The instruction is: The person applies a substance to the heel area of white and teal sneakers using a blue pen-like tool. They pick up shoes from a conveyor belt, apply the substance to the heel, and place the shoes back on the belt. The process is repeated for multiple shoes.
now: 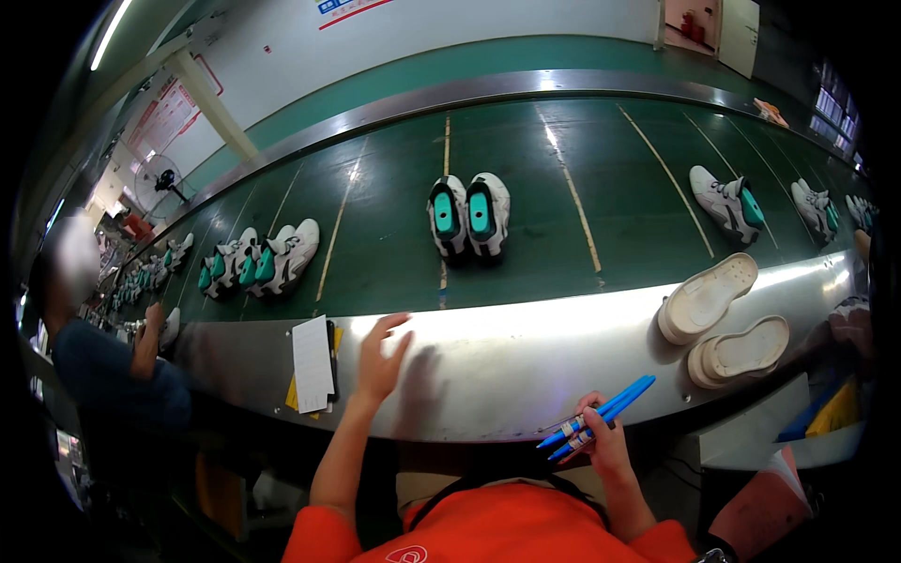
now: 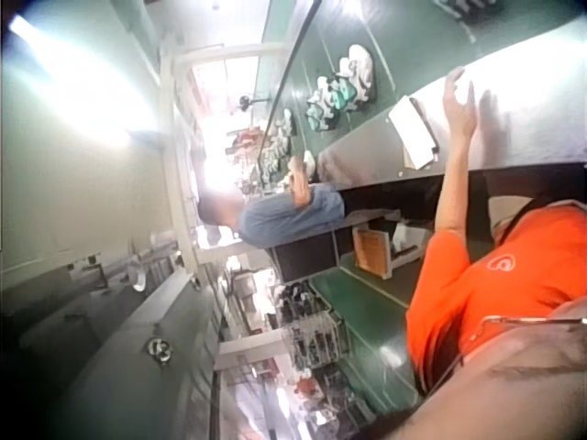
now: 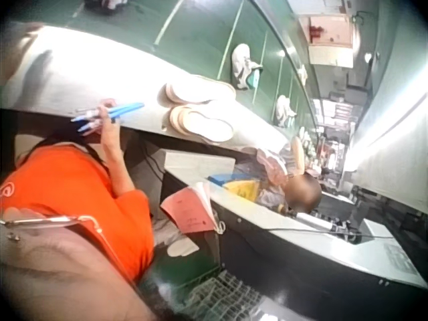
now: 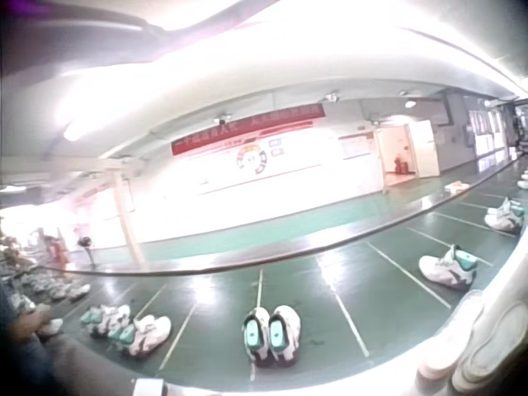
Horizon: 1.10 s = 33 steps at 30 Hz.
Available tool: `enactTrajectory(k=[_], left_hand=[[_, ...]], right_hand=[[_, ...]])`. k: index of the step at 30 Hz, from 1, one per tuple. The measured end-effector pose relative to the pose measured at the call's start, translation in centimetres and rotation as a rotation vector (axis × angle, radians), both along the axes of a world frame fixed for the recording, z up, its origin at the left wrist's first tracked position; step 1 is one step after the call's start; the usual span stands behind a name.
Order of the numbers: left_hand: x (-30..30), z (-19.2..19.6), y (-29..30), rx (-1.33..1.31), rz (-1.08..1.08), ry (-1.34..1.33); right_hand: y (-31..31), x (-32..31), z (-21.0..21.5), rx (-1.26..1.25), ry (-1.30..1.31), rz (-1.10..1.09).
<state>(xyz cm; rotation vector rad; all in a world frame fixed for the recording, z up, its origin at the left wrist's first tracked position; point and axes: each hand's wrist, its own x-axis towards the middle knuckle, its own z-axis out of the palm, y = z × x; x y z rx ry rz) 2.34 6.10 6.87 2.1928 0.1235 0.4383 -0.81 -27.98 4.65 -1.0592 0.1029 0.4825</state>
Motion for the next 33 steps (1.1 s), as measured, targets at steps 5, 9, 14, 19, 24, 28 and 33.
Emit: enactTrajectory(k=[5,9,14,19,24,28,33], left_hand=[[12.3,-6.9,-7.1,-0.136,-0.160,-0.045],[20.9,-9.5,-11.2,-0.138,0.347,-0.242],[24.2,-8.8,-8.7,-0.101,0.452,-0.325],[21.0,-6.2,-3.0,-0.222,0.207,-0.046],[6.7,0.6,-2.7,-0.347,-0.086,0.362],[-5.9,1.7,-7.3,-0.184,0.014,0.262],[-8.2,3.0,-10.1,-0.068,-0.166,0.386]], right_hand=[[0.1,-0.5,-0.9,0.044,0.005,-0.058],[-1.1,-1.2,-0.8,0.021,0.058,-0.157],[-1.7,-1.6,-1.0,0.046,0.062,-0.135],[-1.8,-1.6,-0.3,0.028,0.072,-0.142],[-1.5,-2.0,-0.8,0.068,0.124,-0.212],[-0.1,-1.9,-0.6,0.104,0.111,-0.188],[-0.7,-1.3,1.0,0.059,0.015,-0.183]])
